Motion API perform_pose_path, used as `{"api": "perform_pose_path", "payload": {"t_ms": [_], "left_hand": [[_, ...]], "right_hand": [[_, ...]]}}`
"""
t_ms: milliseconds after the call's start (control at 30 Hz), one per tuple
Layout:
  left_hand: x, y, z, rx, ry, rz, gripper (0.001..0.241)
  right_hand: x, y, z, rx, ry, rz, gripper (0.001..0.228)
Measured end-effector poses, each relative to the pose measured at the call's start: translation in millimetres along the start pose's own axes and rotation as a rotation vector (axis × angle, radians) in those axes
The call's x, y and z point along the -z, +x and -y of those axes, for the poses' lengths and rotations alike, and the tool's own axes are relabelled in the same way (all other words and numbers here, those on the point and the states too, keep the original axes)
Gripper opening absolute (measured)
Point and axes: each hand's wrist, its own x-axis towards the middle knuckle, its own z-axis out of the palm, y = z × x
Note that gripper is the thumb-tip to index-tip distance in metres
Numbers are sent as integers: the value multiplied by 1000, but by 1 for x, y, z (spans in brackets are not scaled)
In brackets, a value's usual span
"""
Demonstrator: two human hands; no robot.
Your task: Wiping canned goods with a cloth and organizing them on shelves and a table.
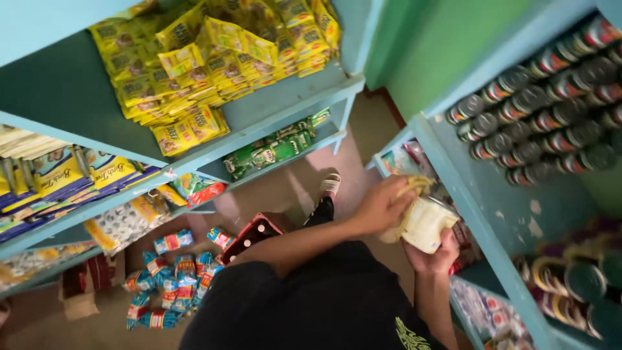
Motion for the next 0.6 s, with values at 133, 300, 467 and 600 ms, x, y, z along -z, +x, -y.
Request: {"api": "perform_pose_path", "payload": {"t_ms": [133,300,467,600], "left_hand": [[2,29,30,288,-124,-174,48],[-34,29,64,-191,138,-185,81],[-31,71,105,-96,247,-219,82],[18,105,85,43,-98,-165,34]], "right_hand": [[-22,26,-9,-18,-16,29,65],[50,75,-14,-147,-253,-156,78],[-49,119,-8,-187,-380,-27,73],[-81,129,-21,-187,-378,152,85]]}}
